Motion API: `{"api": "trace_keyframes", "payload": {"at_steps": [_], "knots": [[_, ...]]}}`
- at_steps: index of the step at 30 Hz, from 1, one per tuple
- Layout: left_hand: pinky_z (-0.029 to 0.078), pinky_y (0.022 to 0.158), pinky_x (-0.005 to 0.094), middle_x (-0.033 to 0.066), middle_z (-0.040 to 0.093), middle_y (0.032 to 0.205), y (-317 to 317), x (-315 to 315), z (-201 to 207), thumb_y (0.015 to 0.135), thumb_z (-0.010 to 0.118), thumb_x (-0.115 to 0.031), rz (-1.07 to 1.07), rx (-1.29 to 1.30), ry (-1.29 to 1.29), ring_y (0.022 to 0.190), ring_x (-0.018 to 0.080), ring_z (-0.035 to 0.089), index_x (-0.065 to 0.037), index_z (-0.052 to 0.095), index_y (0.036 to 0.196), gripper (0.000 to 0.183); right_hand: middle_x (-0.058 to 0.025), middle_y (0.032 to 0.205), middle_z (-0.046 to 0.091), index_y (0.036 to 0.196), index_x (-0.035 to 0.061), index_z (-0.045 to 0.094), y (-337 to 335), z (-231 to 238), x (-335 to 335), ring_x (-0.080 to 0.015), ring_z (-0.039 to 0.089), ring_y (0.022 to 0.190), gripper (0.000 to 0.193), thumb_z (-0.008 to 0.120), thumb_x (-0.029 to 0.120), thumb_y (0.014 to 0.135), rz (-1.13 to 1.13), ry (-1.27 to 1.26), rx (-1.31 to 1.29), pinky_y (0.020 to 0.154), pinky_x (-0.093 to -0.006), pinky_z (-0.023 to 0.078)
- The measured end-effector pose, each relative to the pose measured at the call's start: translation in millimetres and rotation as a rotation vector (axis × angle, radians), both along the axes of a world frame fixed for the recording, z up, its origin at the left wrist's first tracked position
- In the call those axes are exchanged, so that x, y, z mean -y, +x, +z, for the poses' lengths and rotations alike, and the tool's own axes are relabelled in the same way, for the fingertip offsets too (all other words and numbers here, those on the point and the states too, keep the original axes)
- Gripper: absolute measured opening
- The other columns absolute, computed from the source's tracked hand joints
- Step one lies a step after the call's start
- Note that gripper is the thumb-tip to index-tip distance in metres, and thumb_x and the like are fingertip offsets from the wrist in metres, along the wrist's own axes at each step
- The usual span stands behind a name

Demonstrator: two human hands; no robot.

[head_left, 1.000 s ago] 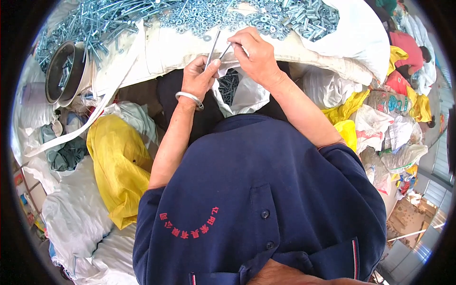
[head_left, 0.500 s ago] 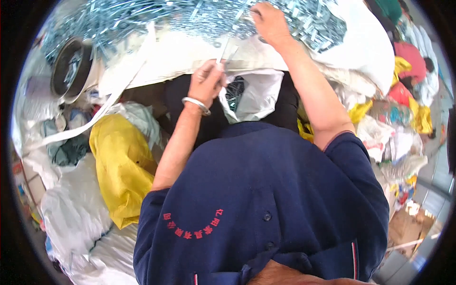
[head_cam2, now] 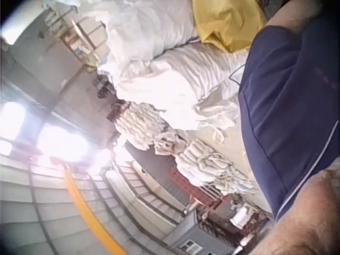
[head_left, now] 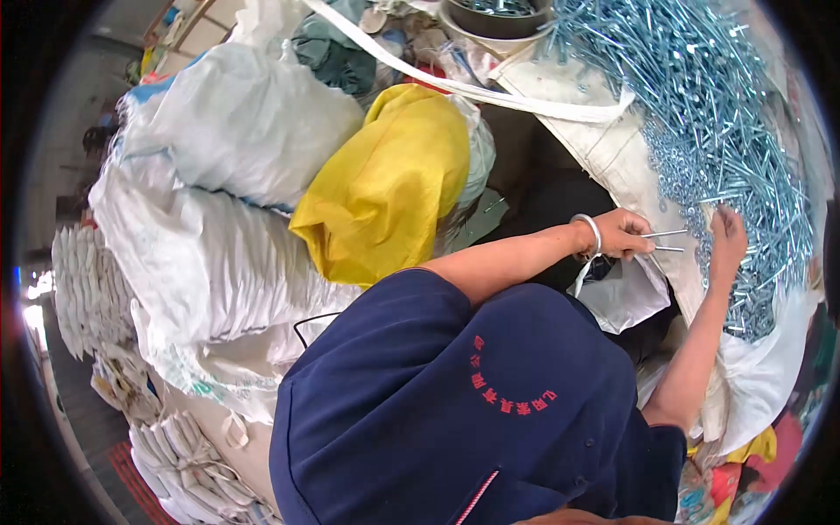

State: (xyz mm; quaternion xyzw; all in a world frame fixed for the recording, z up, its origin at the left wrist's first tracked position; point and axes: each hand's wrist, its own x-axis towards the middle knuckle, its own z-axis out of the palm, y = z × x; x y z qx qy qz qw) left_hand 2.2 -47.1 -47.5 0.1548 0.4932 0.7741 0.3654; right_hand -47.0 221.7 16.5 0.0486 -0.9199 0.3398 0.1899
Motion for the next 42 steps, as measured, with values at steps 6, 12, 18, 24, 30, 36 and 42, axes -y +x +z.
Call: {"api": "trace_keyframes", "payload": {"at_steps": [6, 12, 18, 24, 30, 36, 42], "knots": [[0.035, 0.048, 0.0223, -0.0008, 0.057, 0.062, 13.0, -2.1, -1.7, 0.090, 0.068, -0.031, 0.131, -0.037, 0.011, 0.053, 0.0056, 0.048, -0.007, 0.063, 0.083, 0.025, -0.0055, 0.088, 0.062, 0.108, -0.0064, 0.061, 72.8, 23.8, 50.2, -0.0121, 0.058, 0.079, 0.022, 0.062, 0.003, 0.088, 0.151, -0.572, 0.332, 0.075, -0.0264, 0.047], [0.033, 0.046, 0.0217, -0.0015, 0.057, 0.061, 44.4, 0.5, 15.2, 0.090, 0.068, -0.030, 0.195, -0.111, -0.052, 0.050, 0.0043, 0.046, -0.007, 0.066, 0.084, 0.024, -0.0069, 0.092, 0.063, 0.107, -0.0046, 0.061, 100.6, 3.7, 46.9, -0.0117, 0.057, 0.076, 0.019, 0.062, -0.001, 0.089, 0.210, -0.746, 0.335, 0.073, -0.0244, 0.047], [0.035, 0.047, 0.0221, -0.0017, 0.057, 0.061, 60.0, -0.9, 29.2, 0.088, 0.069, -0.029, 0.268, -0.211, -0.117, 0.052, 0.0046, 0.048, -0.006, 0.067, 0.086, 0.023, -0.0083, 0.094, 0.062, 0.110, -0.0049, 0.059, 113.9, -3.3, 43.5, -0.0135, 0.057, 0.078, 0.021, 0.060, -0.002, 0.090, 0.305, -0.975, 0.297, 0.073, -0.0256, 0.048], [0.039, 0.049, 0.0237, 0.0003, 0.059, 0.062, 79.8, -6.9, 33.8, 0.088, 0.068, -0.028, 0.416, -0.329, -0.216, 0.053, 0.0057, 0.053, -0.004, 0.068, 0.086, 0.024, -0.0086, 0.097, 0.060, 0.111, -0.0062, 0.058, 121.1, -12.4, 49.3, -0.0130, 0.057, 0.078, 0.023, 0.061, -0.004, 0.088, 0.290, -1.089, 0.266, 0.072, -0.0246, 0.048], [0.045, 0.052, 0.0272, 0.0041, 0.061, 0.063, 94.6, -5.8, 41.6, 0.089, 0.064, -0.027, 0.576, -0.338, -0.356, 0.053, 0.0101, 0.058, 0.000, 0.065, 0.086, 0.028, -0.0078, 0.096, 0.061, 0.114, -0.0055, 0.056, 126.7, -19.4, 55.8, -0.0120, 0.057, 0.078, 0.028, 0.063, -0.003, 0.087, 0.378, -1.117, 0.340, 0.071, -0.0244, 0.048], [0.051, 0.057, 0.0323, 0.0122, 0.064, 0.070, 106.8, -18.2, 62.6, 0.088, 0.063, -0.024, 0.693, -0.398, -0.537, 0.055, 0.0174, 0.063, 0.003, 0.063, 0.087, 0.026, -0.0061, 0.100, 0.065, 0.113, -0.0023, 0.061, 155.0, -14.7, 87.2, -0.0096, 0.059, 0.083, 0.024, 0.063, 0.006, 0.091, 0.400, -1.061, 0.454, 0.074, -0.0223, 0.047], [0.051, 0.073, 0.0394, 0.0179, 0.066, 0.083, 89.5, -49.0, 33.4, 0.088, 0.059, -0.018, 0.761, -0.472, -0.703, 0.078, 0.0304, 0.065, -0.003, 0.069, 0.090, 0.019, -0.0046, 0.101, 0.065, 0.116, -0.0019, 0.062, 166.7, -14.9, 81.2, -0.0105, 0.058, 0.086, 0.025, 0.057, 0.012, 0.096, 0.357, -1.068, 0.383, 0.077, -0.0251, 0.047]]}}
